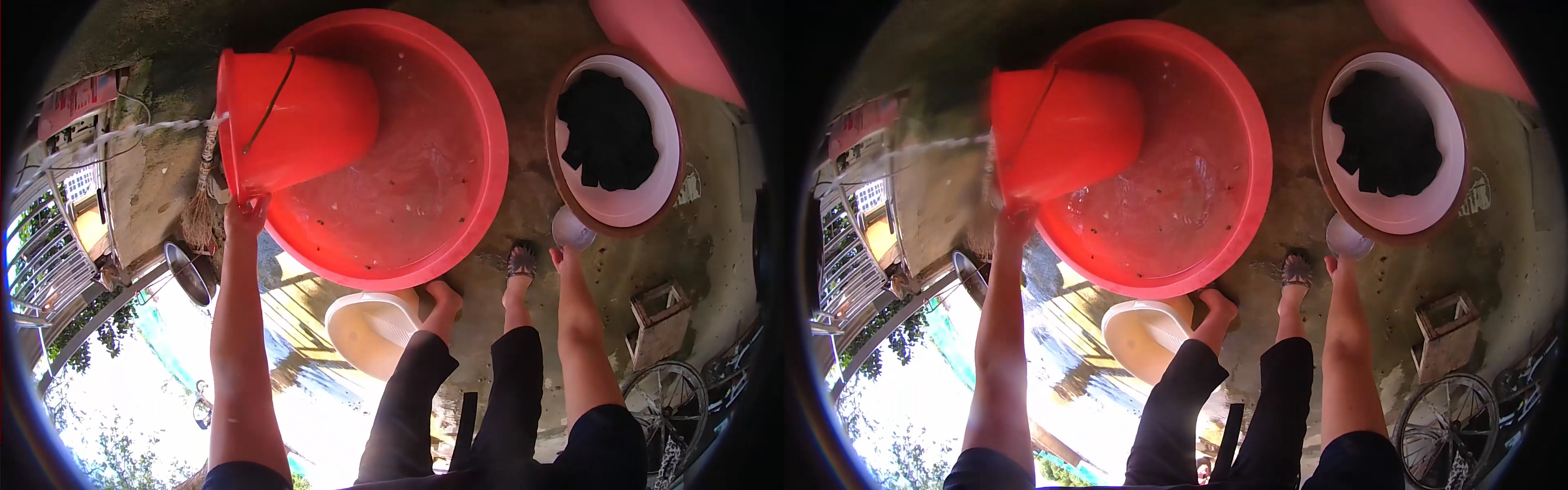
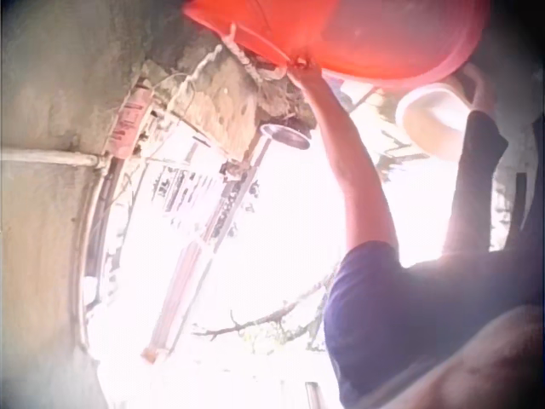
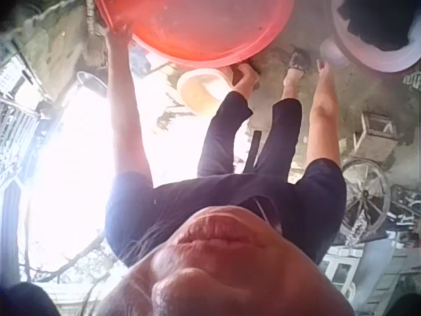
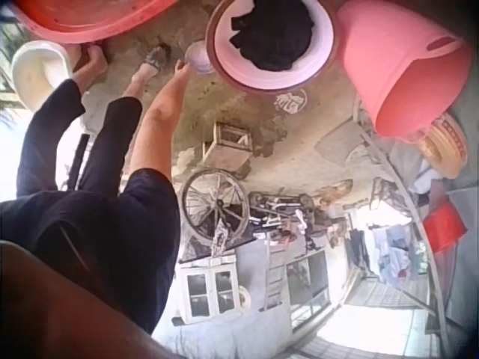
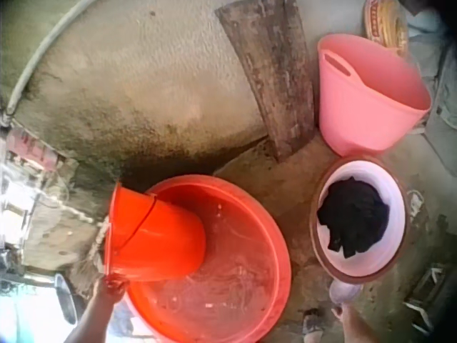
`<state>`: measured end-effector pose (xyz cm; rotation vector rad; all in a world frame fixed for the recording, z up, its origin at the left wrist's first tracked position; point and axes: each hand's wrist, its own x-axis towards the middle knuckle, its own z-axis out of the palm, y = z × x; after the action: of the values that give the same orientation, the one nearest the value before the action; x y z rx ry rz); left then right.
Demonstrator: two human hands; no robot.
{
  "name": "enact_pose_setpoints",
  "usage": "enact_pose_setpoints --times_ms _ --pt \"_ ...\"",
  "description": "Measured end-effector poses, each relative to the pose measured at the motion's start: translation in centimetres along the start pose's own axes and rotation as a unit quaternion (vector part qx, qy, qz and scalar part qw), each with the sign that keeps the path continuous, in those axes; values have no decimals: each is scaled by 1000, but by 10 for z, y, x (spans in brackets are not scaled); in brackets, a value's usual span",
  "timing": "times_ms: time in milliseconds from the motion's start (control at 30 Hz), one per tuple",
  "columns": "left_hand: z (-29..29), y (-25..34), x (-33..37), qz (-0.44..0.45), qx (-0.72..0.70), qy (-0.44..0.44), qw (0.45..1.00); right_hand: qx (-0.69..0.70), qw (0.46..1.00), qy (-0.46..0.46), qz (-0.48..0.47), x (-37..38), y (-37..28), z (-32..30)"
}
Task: Hand washing black clothes in a basin and rinsing them in a bucket.
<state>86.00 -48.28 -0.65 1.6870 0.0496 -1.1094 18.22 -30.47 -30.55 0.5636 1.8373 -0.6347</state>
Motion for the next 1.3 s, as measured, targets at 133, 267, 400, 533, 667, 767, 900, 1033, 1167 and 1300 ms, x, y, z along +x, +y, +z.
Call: enact_pose_setpoints --times_ms 133,267,400,533,667,767,900,1033,1167,1300 --pt "63 -58 -39 -6 -124 49 991 -53 995 5 -86 -25 -9 -59" --pt "71 -42 -53 10 -132 134 982 -298 936 -16 -184 -170 -13 -46" --pt "107 -75 -57 -41 -133 91 986 -481 791 -158 -345 -348 -85 -38" --pt "135 -72 -77 -49 -64 130 988 -597 648 -293 -371 -522 -121 48" --pt "114 -42 -100 -126 -146 84 978 -647 573 -382 -328 -711 -84 168" --pt "100 -31 -120 -138 -236 82 958 -664 531 -416 -322 -832 -8 253" --pt "86 -62 -116 -151 -254 106 949 -657 536 -473 -240 -883 107 389" --pt "105 -62 -120 -192 -253 98 943 -625 539 -456 -332 -892 143 543" --pt "92 -61 -133 -175 -222 127 951 -550 606 -400 -413 -895 148 651" --pt "83 -68 -135 -180 -170 100 964 -491 666 -386 -408 -883 153 706"
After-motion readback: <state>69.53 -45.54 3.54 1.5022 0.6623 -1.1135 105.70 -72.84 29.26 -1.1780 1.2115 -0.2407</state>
